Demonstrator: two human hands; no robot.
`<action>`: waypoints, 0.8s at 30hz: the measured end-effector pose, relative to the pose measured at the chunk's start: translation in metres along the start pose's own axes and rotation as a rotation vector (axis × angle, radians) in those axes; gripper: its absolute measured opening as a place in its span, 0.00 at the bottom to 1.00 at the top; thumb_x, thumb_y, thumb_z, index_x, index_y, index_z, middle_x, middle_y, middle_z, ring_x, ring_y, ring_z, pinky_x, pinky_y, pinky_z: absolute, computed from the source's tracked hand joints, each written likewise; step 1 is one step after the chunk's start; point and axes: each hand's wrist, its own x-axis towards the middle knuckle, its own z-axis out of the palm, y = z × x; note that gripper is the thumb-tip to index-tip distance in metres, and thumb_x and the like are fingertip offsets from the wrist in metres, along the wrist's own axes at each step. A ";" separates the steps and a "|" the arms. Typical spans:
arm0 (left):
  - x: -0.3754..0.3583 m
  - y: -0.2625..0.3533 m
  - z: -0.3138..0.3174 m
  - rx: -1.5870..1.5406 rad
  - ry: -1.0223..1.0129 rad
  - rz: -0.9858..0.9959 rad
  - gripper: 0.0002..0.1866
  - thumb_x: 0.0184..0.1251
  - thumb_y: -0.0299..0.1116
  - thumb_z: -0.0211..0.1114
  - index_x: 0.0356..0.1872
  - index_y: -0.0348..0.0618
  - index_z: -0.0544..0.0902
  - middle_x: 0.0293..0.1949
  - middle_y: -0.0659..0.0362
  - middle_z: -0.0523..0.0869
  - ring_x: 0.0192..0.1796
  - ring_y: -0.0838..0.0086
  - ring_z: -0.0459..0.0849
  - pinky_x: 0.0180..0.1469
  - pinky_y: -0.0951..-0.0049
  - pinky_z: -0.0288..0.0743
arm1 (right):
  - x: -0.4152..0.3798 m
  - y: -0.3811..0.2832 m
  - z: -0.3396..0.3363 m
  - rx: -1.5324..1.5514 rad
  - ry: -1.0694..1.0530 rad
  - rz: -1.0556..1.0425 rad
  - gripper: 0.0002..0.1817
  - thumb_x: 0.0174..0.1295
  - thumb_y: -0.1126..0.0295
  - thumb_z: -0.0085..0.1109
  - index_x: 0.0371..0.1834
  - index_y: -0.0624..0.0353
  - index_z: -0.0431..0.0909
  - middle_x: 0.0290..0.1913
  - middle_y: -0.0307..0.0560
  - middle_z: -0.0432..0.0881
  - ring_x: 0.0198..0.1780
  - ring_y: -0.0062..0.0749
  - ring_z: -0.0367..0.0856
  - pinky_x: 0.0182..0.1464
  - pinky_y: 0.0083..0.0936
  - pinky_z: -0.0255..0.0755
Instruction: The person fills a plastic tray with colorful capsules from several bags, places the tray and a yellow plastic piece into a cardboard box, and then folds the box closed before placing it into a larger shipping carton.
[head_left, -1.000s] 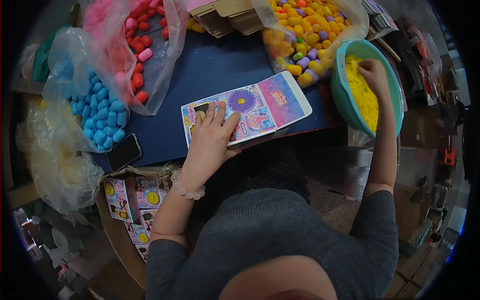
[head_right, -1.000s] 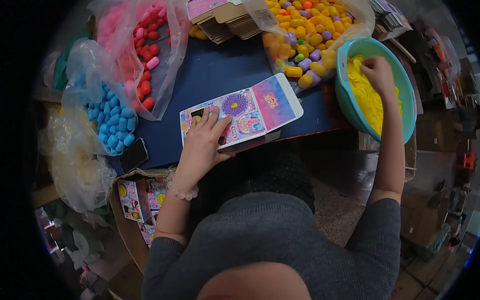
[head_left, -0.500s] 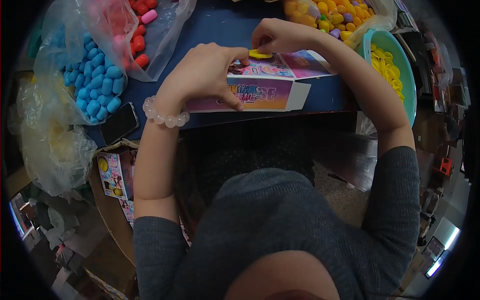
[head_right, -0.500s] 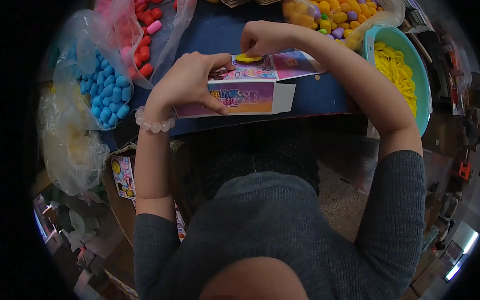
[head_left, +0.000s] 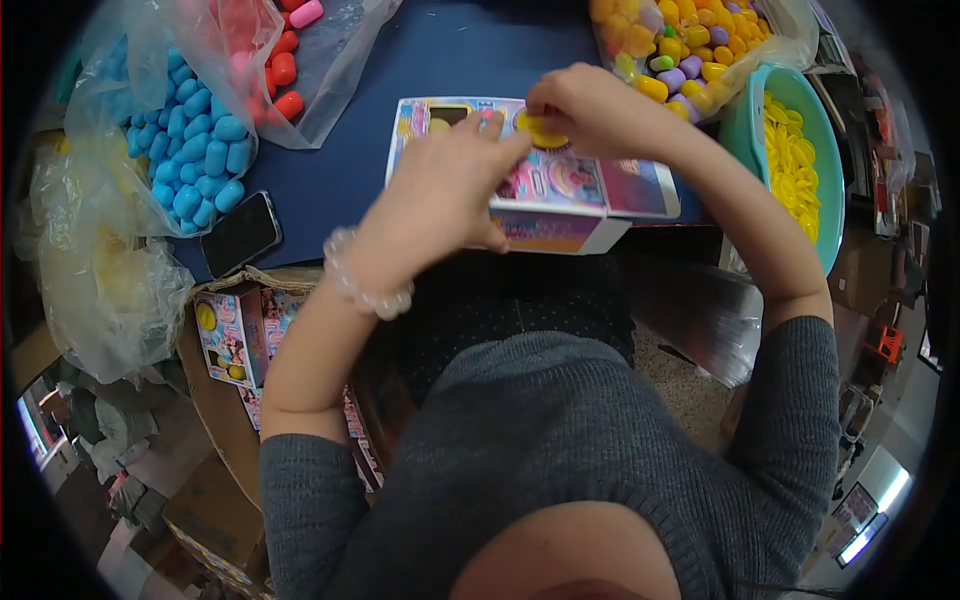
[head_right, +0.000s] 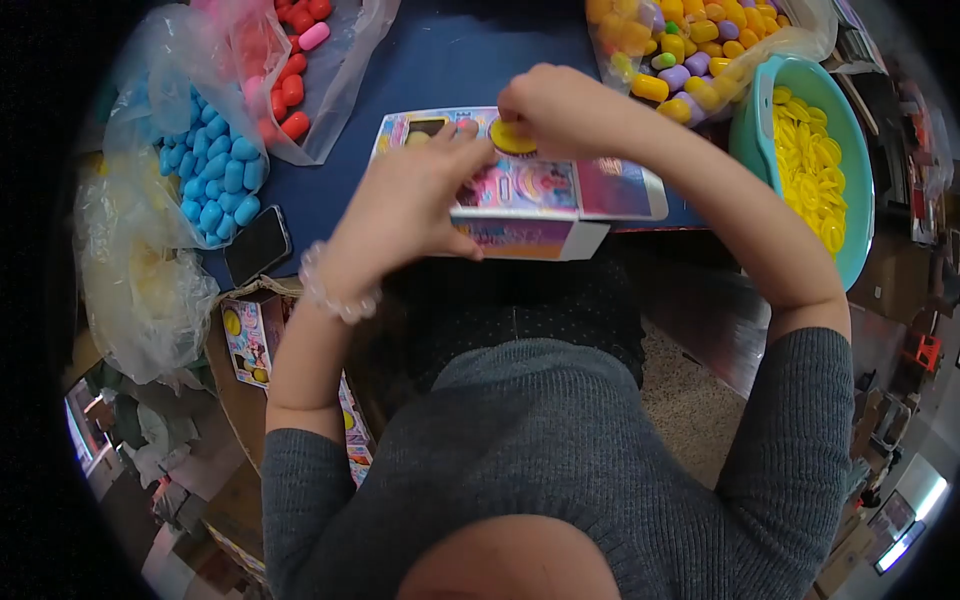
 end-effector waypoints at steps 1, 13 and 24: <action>-0.013 0.008 0.023 0.023 0.148 0.007 0.43 0.31 0.42 0.84 0.55 0.43 0.75 0.59 0.44 0.80 0.61 0.47 0.79 0.60 0.58 0.76 | -0.012 -0.010 0.010 -0.124 0.066 -0.029 0.12 0.55 0.77 0.63 0.43 0.66 0.80 0.43 0.53 0.82 0.47 0.46 0.82 0.48 0.37 0.75; 0.044 -0.013 0.023 -0.248 -0.160 -0.146 0.24 0.47 0.38 0.77 0.47 0.38 0.87 0.38 0.48 0.89 0.41 0.56 0.88 0.46 0.64 0.81 | -0.063 -0.062 0.064 -0.210 0.445 0.057 0.14 0.53 0.72 0.64 0.44 0.61 0.80 0.43 0.44 0.80 0.48 0.37 0.77 0.51 0.41 0.67; 0.028 -0.032 0.043 -0.315 0.117 0.052 0.28 0.50 0.57 0.72 0.44 0.44 0.88 0.33 0.53 0.89 0.40 0.59 0.88 0.43 0.64 0.81 | -0.054 -0.064 0.074 -0.189 0.490 0.212 0.19 0.62 0.69 0.57 0.55 0.61 0.71 0.59 0.51 0.75 0.60 0.44 0.75 0.59 0.51 0.64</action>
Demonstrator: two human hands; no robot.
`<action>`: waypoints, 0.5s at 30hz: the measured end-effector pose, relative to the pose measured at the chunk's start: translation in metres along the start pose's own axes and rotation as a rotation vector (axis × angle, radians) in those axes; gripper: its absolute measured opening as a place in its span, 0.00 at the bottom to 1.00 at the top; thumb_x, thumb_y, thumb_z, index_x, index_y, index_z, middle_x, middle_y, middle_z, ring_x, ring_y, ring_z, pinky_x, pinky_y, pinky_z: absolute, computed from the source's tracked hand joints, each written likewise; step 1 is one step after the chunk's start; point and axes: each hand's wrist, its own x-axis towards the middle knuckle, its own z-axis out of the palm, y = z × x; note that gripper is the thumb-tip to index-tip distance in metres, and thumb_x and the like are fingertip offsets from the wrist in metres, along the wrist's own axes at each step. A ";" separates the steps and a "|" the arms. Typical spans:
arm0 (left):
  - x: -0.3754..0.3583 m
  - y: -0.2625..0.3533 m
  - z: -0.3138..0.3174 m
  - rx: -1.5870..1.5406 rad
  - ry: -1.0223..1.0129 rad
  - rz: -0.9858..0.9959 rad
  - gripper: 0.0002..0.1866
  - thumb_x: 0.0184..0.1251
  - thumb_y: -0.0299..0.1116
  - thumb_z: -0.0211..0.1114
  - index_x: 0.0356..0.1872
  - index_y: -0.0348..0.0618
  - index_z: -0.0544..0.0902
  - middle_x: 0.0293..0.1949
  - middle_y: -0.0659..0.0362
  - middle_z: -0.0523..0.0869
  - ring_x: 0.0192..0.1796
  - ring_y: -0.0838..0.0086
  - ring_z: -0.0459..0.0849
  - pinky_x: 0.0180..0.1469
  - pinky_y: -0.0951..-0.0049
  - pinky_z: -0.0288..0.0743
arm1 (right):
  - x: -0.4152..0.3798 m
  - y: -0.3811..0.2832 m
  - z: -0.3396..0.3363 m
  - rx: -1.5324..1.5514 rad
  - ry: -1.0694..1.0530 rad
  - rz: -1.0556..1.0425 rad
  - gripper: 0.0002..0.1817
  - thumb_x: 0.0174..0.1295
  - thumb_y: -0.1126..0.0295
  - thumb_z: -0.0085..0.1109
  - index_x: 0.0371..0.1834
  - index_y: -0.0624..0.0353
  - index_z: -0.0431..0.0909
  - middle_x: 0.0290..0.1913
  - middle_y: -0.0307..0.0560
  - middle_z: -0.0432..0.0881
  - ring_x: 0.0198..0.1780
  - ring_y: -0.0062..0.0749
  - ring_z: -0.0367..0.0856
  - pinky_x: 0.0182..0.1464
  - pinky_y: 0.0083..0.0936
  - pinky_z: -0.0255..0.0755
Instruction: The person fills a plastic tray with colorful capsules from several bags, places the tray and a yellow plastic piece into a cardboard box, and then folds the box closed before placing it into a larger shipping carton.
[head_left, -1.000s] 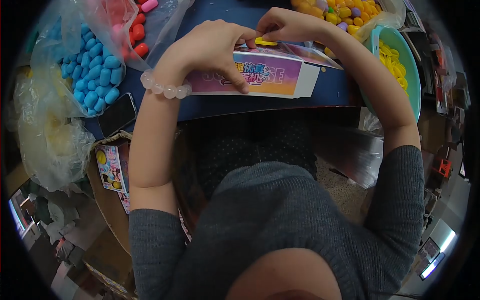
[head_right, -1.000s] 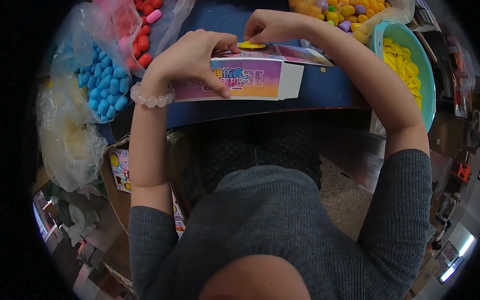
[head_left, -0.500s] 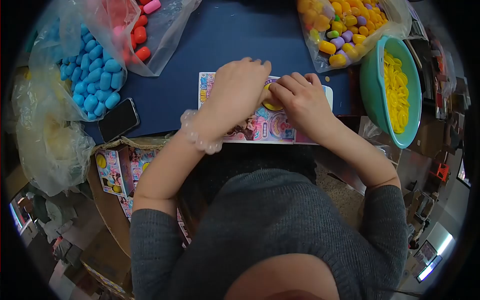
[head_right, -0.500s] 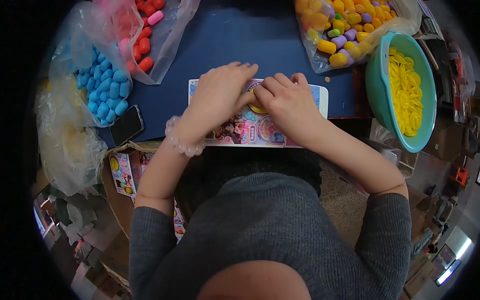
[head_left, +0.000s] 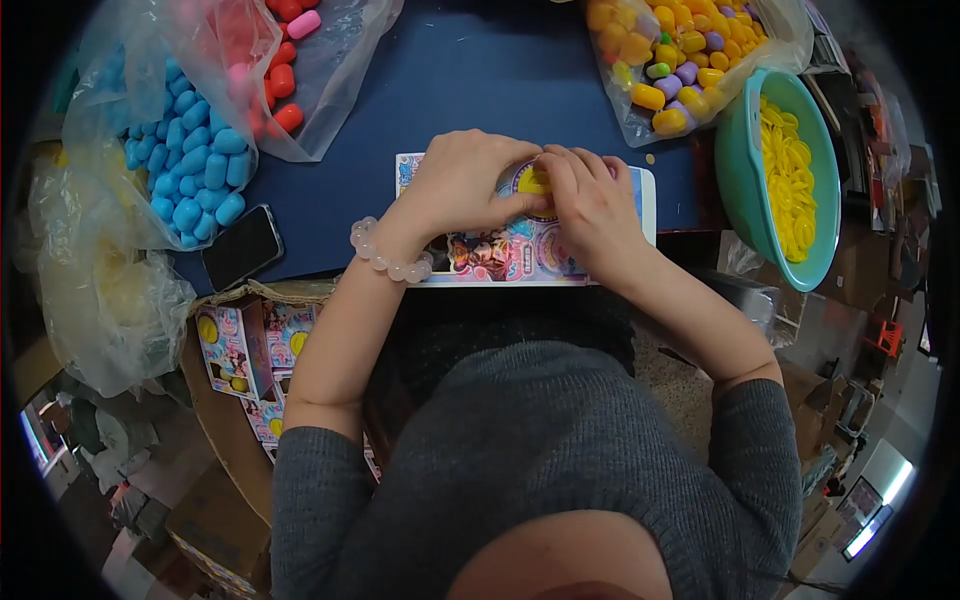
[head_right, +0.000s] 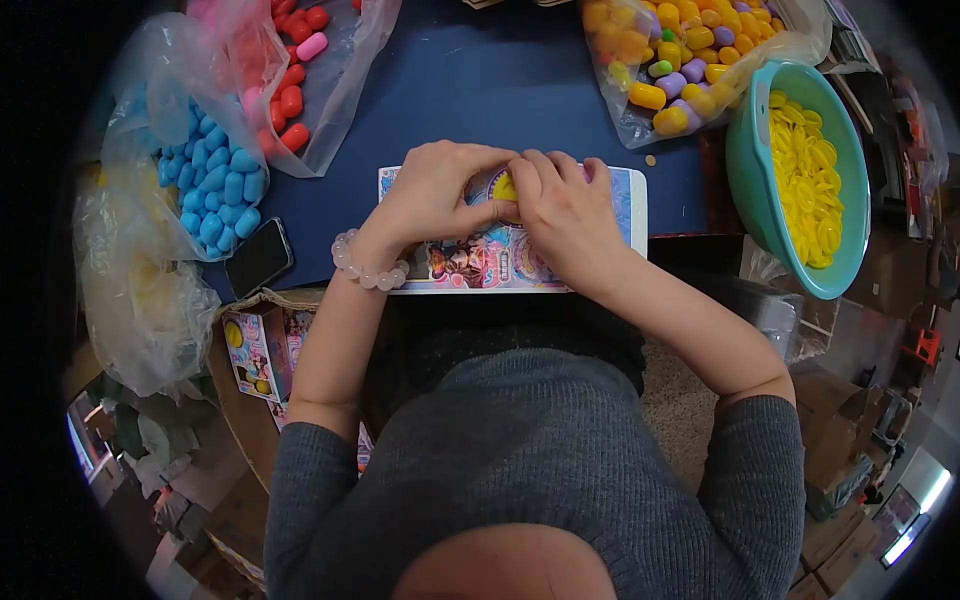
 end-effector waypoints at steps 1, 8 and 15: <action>0.000 0.001 -0.001 -0.004 -0.064 -0.029 0.35 0.47 0.60 0.73 0.51 0.43 0.85 0.40 0.50 0.88 0.47 0.57 0.86 0.50 0.60 0.79 | 0.000 0.002 0.001 -0.001 0.006 -0.002 0.19 0.62 0.69 0.57 0.55 0.61 0.71 0.59 0.51 0.75 0.60 0.44 0.75 0.59 0.51 0.64; -0.034 0.047 -0.006 0.282 -0.179 -0.002 0.67 0.29 0.59 0.79 0.76 0.46 0.56 0.69 0.41 0.64 0.75 0.46 0.59 0.73 0.30 0.37 | 0.018 0.050 -0.035 0.586 -0.346 0.084 0.16 0.63 0.66 0.62 0.51 0.63 0.79 0.45 0.50 0.85 0.48 0.35 0.84 0.56 0.37 0.71; -0.036 0.029 -0.058 -0.876 -0.015 0.083 0.46 0.38 0.42 0.70 0.67 0.36 0.71 0.70 0.45 0.70 0.77 0.56 0.61 0.76 0.58 0.49 | 0.019 0.077 -0.057 1.591 -0.074 -0.033 0.28 0.67 0.62 0.59 0.68 0.63 0.69 0.65 0.49 0.74 0.68 0.33 0.70 0.68 0.31 0.65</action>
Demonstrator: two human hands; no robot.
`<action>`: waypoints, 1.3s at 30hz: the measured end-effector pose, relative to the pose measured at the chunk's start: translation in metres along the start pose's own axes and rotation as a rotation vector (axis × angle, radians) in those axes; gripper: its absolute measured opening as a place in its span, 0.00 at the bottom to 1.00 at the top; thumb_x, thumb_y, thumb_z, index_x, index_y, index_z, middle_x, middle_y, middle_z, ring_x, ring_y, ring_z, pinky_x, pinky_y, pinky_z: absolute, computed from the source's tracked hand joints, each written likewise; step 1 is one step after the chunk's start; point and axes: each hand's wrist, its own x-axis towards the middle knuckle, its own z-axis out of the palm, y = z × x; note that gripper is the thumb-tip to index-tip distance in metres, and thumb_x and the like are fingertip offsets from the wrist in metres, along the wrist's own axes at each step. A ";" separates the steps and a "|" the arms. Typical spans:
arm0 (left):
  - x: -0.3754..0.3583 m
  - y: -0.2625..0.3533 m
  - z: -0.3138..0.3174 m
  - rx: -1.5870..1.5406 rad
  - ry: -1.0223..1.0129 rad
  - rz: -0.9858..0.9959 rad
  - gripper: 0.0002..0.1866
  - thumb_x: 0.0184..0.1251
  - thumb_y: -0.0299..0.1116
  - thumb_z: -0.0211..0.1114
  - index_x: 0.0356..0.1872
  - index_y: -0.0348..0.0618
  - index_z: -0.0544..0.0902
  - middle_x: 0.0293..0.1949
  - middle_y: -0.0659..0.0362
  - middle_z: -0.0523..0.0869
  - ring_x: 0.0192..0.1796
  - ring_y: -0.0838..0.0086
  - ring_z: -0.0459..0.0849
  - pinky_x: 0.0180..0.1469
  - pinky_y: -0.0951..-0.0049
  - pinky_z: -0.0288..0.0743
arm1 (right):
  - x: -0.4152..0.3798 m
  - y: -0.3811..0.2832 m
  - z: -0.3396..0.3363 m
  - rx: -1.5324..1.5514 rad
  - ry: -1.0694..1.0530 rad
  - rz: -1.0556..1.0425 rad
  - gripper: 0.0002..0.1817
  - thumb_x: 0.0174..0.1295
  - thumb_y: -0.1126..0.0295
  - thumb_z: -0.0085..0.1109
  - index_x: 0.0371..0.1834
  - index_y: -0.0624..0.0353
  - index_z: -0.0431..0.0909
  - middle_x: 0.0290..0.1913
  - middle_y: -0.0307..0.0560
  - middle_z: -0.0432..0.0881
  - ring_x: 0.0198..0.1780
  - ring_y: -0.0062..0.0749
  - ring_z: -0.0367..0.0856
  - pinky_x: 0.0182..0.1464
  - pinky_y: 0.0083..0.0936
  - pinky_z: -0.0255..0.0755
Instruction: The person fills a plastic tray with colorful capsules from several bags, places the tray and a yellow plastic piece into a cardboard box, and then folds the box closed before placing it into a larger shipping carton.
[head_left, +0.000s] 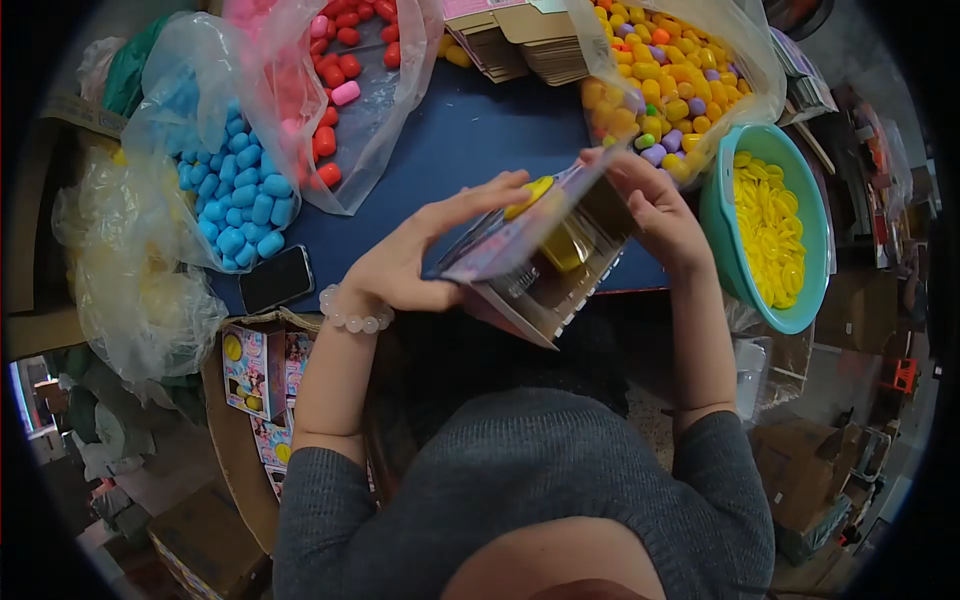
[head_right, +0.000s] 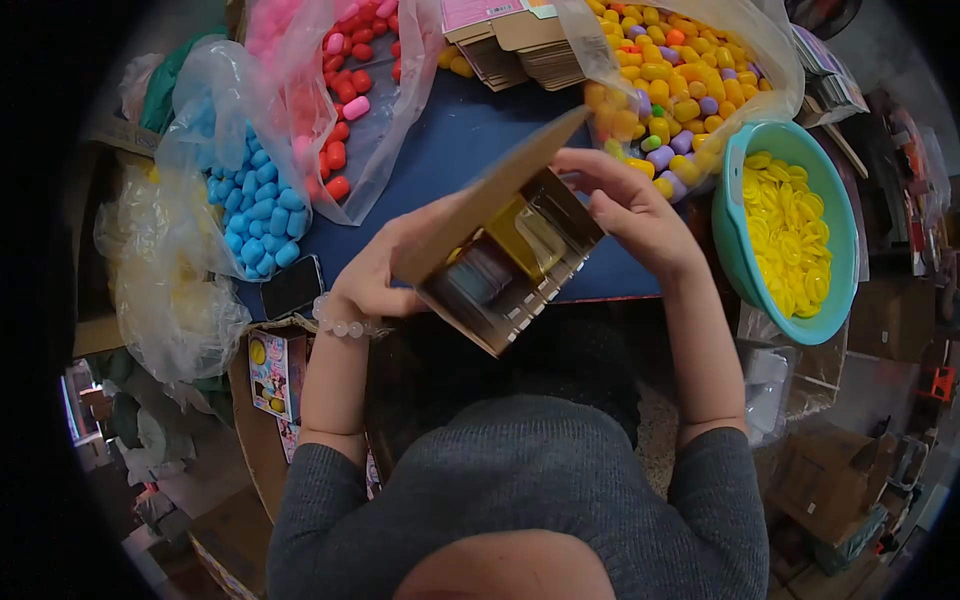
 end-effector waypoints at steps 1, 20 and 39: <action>-0.006 -0.009 -0.002 -0.066 0.068 -0.025 0.43 0.42 0.40 0.68 0.67 0.36 0.72 0.68 0.47 0.72 0.74 0.59 0.64 0.74 0.61 0.53 | 0.006 0.002 0.011 -0.013 0.061 -0.044 0.30 0.67 0.63 0.59 0.71 0.62 0.65 0.66 0.48 0.73 0.69 0.32 0.68 0.69 0.31 0.63; -0.026 0.039 0.028 1.521 0.234 0.012 0.40 0.62 0.57 0.64 0.68 0.39 0.70 0.66 0.47 0.73 0.70 0.55 0.71 0.71 0.42 0.56 | 0.027 0.020 0.032 -0.668 0.010 -0.370 0.35 0.62 0.52 0.64 0.70 0.55 0.70 0.70 0.59 0.65 0.70 0.52 0.68 0.68 0.36 0.64; -0.050 0.017 0.083 1.256 0.401 0.090 0.43 0.67 0.59 0.57 0.74 0.39 0.60 0.75 0.40 0.55 0.78 0.48 0.51 0.71 0.34 0.49 | 0.011 -0.015 0.044 -1.203 -0.218 -0.402 0.39 0.41 0.85 0.70 0.62 0.46 0.78 0.72 0.60 0.60 0.71 0.59 0.65 0.70 0.44 0.64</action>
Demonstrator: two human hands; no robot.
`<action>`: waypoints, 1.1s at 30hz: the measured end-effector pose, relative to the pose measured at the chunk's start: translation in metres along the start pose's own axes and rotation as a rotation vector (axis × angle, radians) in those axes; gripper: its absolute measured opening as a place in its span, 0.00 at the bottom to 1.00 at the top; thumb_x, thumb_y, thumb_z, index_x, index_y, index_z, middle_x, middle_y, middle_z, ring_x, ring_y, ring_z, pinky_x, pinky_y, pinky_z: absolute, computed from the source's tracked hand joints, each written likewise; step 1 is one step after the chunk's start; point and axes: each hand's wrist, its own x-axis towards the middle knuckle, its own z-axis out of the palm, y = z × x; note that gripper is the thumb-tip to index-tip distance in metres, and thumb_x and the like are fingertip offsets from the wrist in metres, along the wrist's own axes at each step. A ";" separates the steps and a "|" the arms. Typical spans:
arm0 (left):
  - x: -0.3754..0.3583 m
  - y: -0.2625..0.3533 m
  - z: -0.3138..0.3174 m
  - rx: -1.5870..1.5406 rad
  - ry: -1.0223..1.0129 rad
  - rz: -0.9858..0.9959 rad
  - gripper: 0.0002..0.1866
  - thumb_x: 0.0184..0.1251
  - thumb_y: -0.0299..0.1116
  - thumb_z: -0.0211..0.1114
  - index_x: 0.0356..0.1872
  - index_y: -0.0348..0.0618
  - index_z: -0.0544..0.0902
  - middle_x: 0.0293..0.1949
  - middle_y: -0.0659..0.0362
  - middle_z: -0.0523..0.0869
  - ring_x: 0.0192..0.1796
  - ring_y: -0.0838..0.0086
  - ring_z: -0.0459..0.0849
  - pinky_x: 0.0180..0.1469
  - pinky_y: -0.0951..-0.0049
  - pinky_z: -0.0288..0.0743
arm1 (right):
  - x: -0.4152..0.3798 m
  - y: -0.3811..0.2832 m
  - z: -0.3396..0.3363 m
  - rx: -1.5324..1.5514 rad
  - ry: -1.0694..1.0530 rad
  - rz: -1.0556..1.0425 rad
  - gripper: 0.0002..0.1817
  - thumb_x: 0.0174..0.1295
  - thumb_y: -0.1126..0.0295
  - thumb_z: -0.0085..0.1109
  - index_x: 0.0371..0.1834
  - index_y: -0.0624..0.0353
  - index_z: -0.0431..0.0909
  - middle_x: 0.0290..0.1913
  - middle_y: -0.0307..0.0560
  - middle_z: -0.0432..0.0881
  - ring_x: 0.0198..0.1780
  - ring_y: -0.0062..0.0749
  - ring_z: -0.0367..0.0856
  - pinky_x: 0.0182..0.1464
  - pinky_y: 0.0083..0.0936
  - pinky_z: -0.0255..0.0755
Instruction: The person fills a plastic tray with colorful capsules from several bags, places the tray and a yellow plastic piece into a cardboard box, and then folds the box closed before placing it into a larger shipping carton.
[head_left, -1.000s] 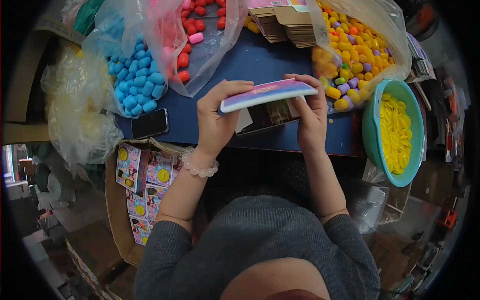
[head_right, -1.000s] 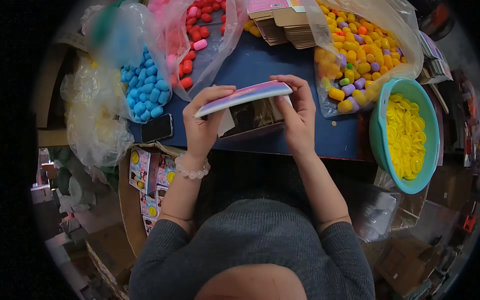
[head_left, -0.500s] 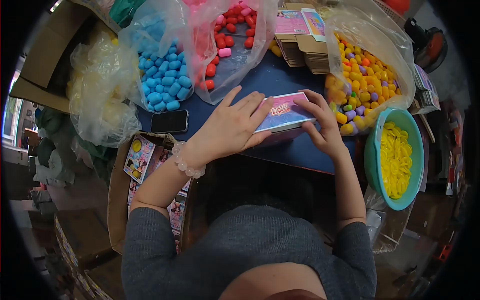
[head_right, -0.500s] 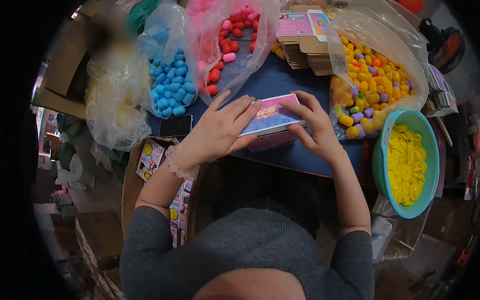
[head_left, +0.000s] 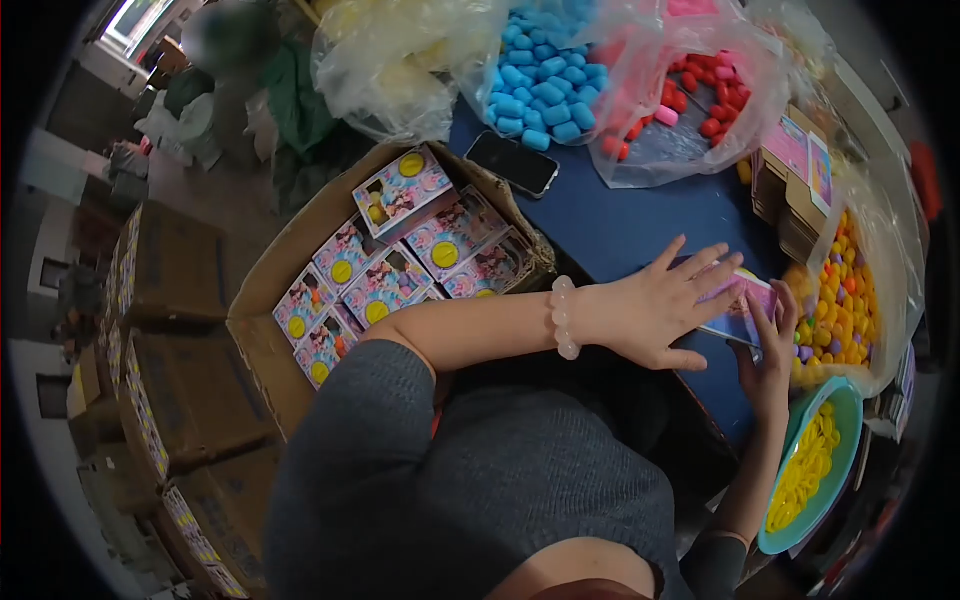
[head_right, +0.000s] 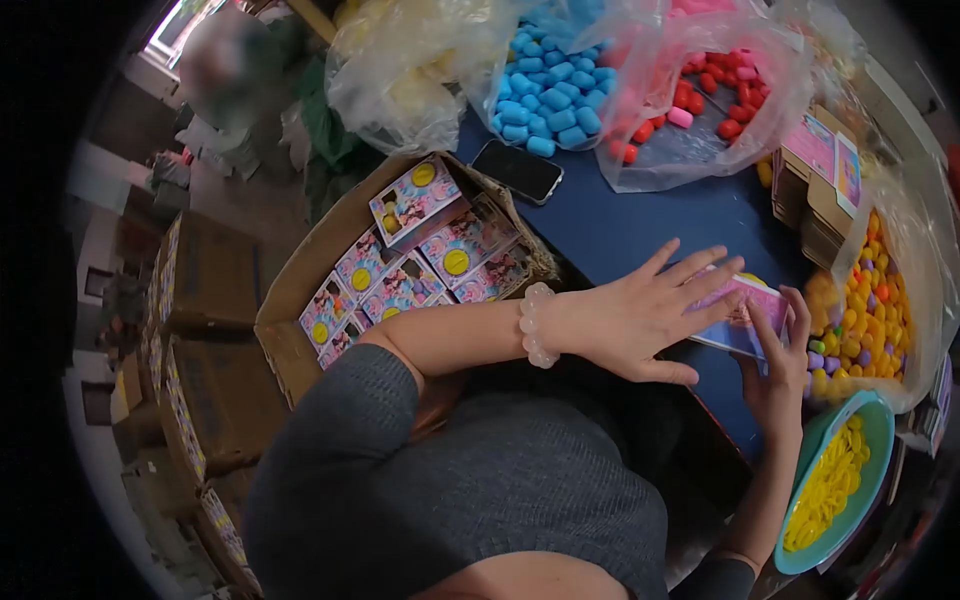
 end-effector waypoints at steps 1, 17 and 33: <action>-0.010 -0.003 -0.002 -0.125 0.071 0.008 0.45 0.66 0.57 0.59 0.73 0.33 0.58 0.74 0.37 0.58 0.77 0.45 0.54 0.71 0.31 0.48 | 0.001 -0.002 -0.002 0.063 0.030 0.023 0.39 0.42 0.86 0.68 0.63 0.46 0.77 0.71 0.59 0.61 0.70 0.58 0.66 0.70 0.45 0.64; -0.378 -0.064 -0.103 -1.759 0.560 -1.507 0.25 0.68 0.30 0.62 0.65 0.35 0.71 0.55 0.48 0.83 0.49 0.66 0.87 0.49 0.61 0.85 | 0.079 -0.167 0.145 0.778 -0.371 -0.713 0.32 0.46 0.87 0.61 0.57 0.47 0.76 0.70 0.57 0.64 0.72 0.59 0.64 0.66 0.39 0.72; -0.339 -0.132 -0.009 -1.036 0.639 -1.713 0.37 0.73 0.53 0.60 0.72 0.40 0.61 0.62 0.56 0.77 0.57 0.68 0.80 0.49 0.64 0.77 | 0.053 -0.113 0.142 0.518 -0.161 0.027 0.24 0.57 0.80 0.66 0.58 0.51 0.78 0.78 0.56 0.53 0.75 0.54 0.61 0.69 0.46 0.66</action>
